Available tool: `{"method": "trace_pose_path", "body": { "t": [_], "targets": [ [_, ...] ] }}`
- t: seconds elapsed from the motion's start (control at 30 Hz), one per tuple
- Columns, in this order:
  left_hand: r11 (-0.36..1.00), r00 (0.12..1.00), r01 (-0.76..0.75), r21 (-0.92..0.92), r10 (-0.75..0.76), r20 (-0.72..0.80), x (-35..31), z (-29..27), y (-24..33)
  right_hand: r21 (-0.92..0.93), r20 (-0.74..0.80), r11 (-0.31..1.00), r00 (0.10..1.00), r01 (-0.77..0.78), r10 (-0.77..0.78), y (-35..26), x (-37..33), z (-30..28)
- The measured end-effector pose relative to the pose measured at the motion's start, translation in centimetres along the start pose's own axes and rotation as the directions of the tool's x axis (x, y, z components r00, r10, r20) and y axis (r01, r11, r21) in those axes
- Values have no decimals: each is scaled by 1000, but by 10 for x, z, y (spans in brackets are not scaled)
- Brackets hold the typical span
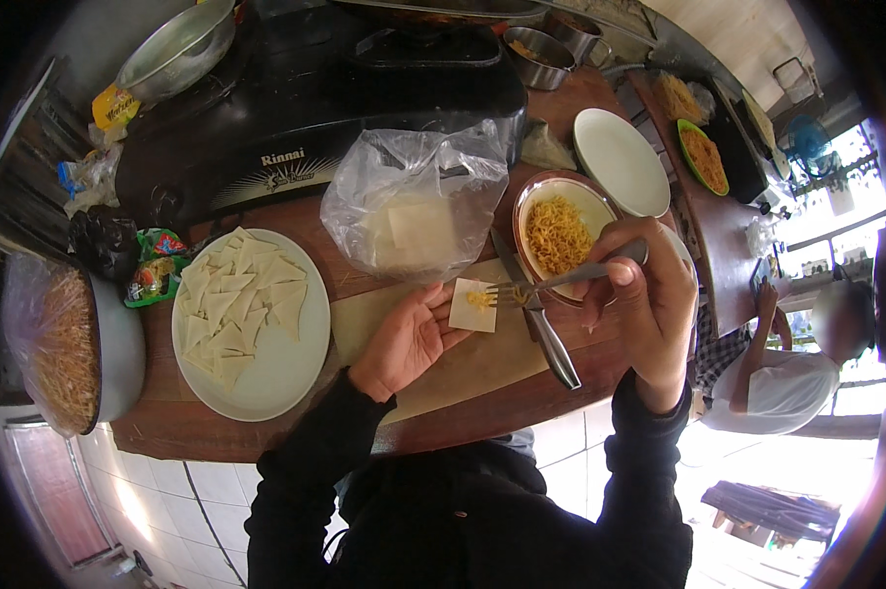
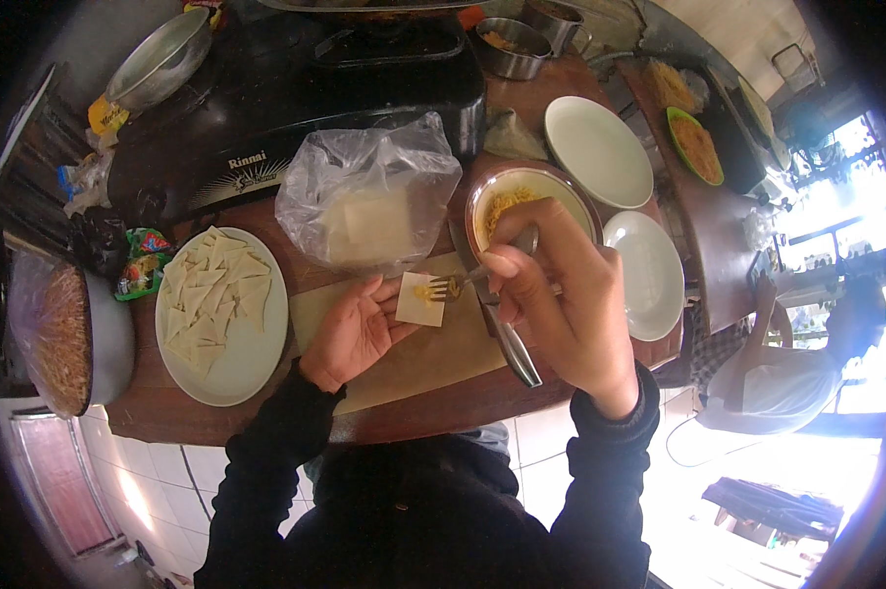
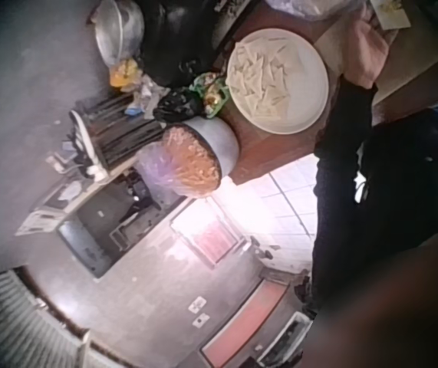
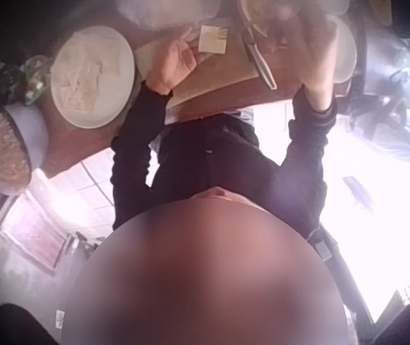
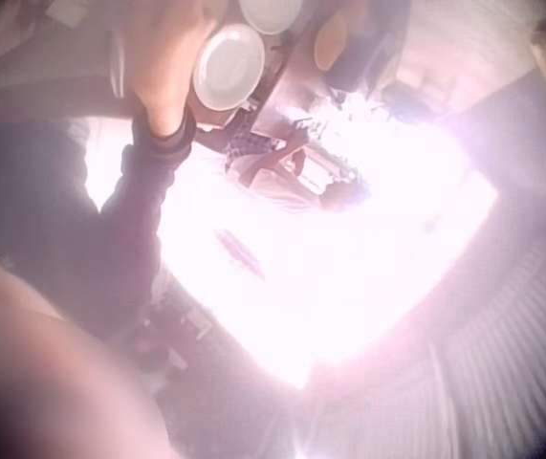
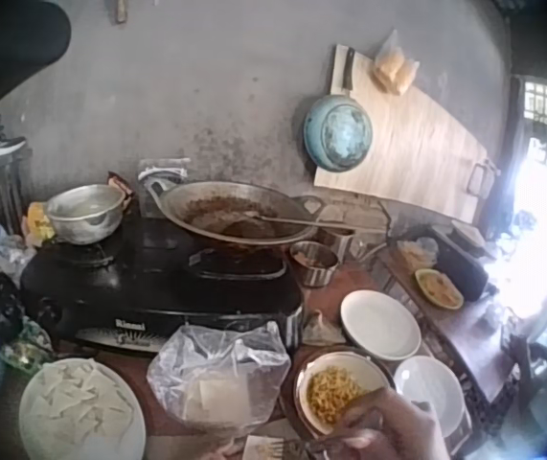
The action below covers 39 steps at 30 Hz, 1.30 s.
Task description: The person assembles samosas by placing a square wrapper on a cutting board, adding a small amount of yellow filling with a fork, and folding the wrapper into a triangular shape. The finished samosas are placed on a plate. The process is repeated multiple times.
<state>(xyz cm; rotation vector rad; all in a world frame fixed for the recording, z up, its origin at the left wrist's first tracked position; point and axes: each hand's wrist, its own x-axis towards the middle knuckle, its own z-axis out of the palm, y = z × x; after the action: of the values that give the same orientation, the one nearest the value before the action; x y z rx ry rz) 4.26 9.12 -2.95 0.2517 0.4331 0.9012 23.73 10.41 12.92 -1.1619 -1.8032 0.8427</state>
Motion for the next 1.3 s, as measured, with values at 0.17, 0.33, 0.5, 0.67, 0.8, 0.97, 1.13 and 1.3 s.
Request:
{"method": "trace_pose_path", "body": {
  "t": [0.17, 0.33, 0.5, 0.67, 0.8, 0.97, 1.13, 1.3],
  "targets": [
    [1000, 1000, 0, 3, 0, -4, 0, 0, 1, 53, -45, 998, 998, -43, 46, -2, -1, 0],
    [1000, 999, 15, -9, -15, -29, 0, 0, 0, 100, -60, 995, 998, -12, 18, 2, -2, -2],
    [1000, 1000, 9, -8, -10, -14, 1, 0, 2, 163, -139, 986, 990, -13, 36, 19, -10, -1],
    [1000, 1000, 4, 3, -4, 5, 0, -1, 2, 187, -264, 982, 964, 18, 32, 52, -27, 11],
    [1000, 1000, 11, 17, -11, -10, 0, 0, 0, 110, -414, 987, 908, 116, -60, 74, -37, 5],
    [1000, 1000, 16, 19, -16, -21, 1, -1, 0, -7, -411, 988, 900, 156, -145, 88, -45, 2],
    [999, 997, 31, 14, -30, -64, 1, -3, -1, 177, -612, 963, 789, 204, -55, 96, -45, -16],
    [999, 997, 31, 22, -30, -73, 1, -2, -2, 183, -730, 974, 682, 135, 43, 122, -27, -51]
  ]
}}
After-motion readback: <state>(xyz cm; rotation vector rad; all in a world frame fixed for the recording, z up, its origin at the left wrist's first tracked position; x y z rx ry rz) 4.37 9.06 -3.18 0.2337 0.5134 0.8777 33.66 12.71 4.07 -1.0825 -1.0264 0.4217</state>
